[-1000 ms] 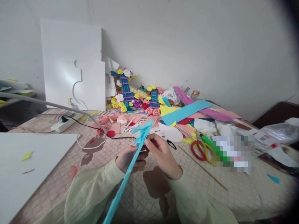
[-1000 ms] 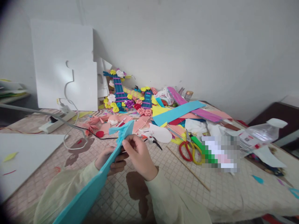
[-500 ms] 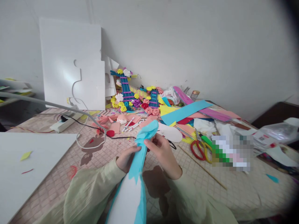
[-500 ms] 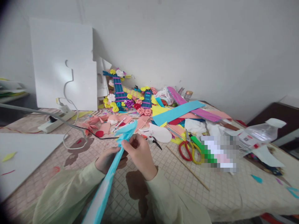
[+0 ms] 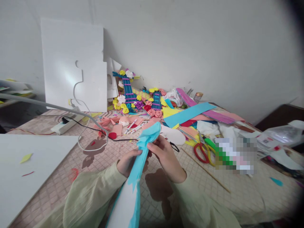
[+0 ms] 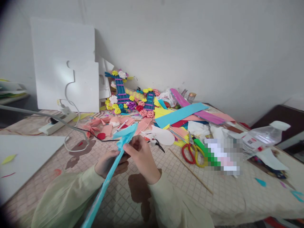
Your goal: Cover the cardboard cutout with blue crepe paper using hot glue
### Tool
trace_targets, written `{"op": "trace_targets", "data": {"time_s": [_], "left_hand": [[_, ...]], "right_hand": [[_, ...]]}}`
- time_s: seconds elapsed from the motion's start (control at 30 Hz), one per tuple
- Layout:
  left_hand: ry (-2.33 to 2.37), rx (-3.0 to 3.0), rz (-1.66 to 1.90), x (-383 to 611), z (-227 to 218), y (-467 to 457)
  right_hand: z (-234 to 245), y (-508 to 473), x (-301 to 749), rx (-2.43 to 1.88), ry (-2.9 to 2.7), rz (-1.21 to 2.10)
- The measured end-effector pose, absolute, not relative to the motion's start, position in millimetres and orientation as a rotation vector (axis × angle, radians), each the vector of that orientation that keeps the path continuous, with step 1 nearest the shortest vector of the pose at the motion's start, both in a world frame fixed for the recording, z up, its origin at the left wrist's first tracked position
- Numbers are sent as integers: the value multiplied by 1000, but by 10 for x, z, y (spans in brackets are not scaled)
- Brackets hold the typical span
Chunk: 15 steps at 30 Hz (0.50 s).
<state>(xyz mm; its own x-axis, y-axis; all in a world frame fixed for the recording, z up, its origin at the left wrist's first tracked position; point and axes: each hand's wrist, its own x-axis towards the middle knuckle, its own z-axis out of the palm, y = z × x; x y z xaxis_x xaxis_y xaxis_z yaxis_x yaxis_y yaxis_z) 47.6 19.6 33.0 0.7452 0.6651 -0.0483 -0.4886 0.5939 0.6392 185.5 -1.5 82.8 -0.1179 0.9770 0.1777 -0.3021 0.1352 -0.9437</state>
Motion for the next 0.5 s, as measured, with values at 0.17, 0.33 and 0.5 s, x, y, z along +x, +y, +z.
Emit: {"op": "trace_targets", "data": {"time_s": [0.17,0.33,0.5], "left_hand": [[331,704,730,438,335,170],[354,748,717,435,367,138],[281,730,712,463,385,102]], "right_hand": [[813,-46,1843,-699,-1065,1439],[828,-76,1825,-641,-982,1545],[840,-109,1834,-686,-1060,1511]]}}
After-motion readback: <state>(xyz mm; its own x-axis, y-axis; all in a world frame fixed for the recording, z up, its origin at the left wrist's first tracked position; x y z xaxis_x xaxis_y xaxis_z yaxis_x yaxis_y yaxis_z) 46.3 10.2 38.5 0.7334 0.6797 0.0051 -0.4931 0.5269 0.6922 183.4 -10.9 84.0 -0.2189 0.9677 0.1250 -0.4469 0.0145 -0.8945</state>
